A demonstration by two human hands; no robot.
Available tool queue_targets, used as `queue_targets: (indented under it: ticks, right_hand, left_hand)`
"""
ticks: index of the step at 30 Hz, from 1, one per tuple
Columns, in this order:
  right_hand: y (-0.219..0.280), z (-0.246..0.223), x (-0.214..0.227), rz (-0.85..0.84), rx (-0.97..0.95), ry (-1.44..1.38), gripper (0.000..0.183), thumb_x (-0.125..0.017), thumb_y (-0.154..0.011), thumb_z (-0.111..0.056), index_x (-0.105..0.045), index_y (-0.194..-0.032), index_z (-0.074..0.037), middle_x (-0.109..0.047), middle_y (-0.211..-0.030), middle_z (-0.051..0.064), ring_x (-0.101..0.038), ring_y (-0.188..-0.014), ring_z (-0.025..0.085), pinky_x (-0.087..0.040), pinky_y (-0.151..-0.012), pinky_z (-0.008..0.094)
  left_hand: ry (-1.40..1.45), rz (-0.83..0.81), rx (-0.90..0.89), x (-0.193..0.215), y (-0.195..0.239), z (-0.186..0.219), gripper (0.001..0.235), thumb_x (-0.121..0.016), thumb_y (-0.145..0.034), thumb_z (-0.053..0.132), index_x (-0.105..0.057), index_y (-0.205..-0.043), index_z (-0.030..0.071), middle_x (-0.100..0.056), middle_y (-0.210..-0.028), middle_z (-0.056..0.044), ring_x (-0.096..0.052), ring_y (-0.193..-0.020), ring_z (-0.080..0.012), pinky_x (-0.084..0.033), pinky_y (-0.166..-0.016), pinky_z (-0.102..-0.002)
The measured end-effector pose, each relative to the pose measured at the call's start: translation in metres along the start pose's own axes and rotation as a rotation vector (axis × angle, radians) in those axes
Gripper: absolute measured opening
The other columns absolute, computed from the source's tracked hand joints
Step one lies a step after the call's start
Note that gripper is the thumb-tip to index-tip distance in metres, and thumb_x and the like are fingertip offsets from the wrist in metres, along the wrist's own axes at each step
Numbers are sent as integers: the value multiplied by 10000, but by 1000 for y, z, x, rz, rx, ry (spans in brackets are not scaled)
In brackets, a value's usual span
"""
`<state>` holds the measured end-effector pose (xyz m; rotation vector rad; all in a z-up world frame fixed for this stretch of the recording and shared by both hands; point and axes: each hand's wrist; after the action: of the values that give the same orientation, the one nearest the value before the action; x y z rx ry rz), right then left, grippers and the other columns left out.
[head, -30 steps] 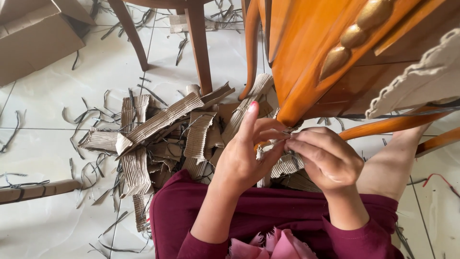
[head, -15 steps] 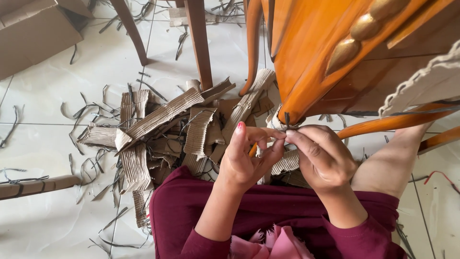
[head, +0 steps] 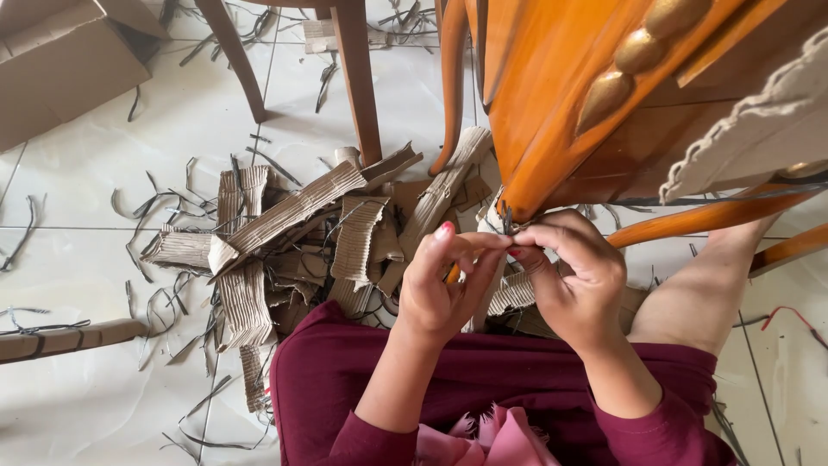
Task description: Wrapping a wooden chair leg with corrugated cardboard and securing it with plastic ties for protection.
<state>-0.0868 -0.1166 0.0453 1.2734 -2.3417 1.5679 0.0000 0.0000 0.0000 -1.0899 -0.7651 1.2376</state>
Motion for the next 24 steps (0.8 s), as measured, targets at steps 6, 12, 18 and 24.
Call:
queue_targets:
  ticks: [6, 12, 18, 24]
  right_hand:
    - [16, 3, 5, -28, -470, -272, 33, -728, -909, 28, -708, -904, 54, -619, -692, 113, -559, -632, 136, -537, -624, 306]
    - [27, 18, 1, 101, -710, -634, 62, -714, -917, 0, -711, -930, 61, -655, -699, 116, -615, -660, 116, -565, -664, 275]
    - [22, 8, 1, 96, -710, -620, 86, -739, -887, 28, -726, -931, 101, -663, -664, 168, -625, -611, 145, -564, -613, 267]
    - [17, -11, 0, 106, -730, -533, 125, -774, -855, 34, -727, -932, 121, -672, -643, 180, -642, -586, 146, -575, -604, 269]
  left_hand:
    - [34, -13, 99, 6, -1, -3, 512, -820, -814, -63, -545, -1245, -99, -739, -868, -61, -761, -723, -263, -604, -745, -340]
    - [-115, -77, 27, 12, -15, 3, 467, -826, -864, 57, -617, -1271, -34, -794, -926, -18, -751, -761, -209, -532, -742, -309]
    - [-149, -127, 15, 19, -23, 0, 419, -816, -867, 47, -623, -1233, -17, -777, -880, 37, -722, -752, -190, -523, -794, -316]
    - [-185, -65, -6, 12, -23, 0, 400, -822, -790, -26, -587, -1112, 4, -738, -811, 23, -694, -690, -211, -519, -740, -354]
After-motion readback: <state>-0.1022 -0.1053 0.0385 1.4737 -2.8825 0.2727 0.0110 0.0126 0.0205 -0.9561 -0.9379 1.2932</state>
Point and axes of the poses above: each hand's wrist, its own y-axis away from the middle knuckle, its own x-axis out of the back of the hand, z = x × y
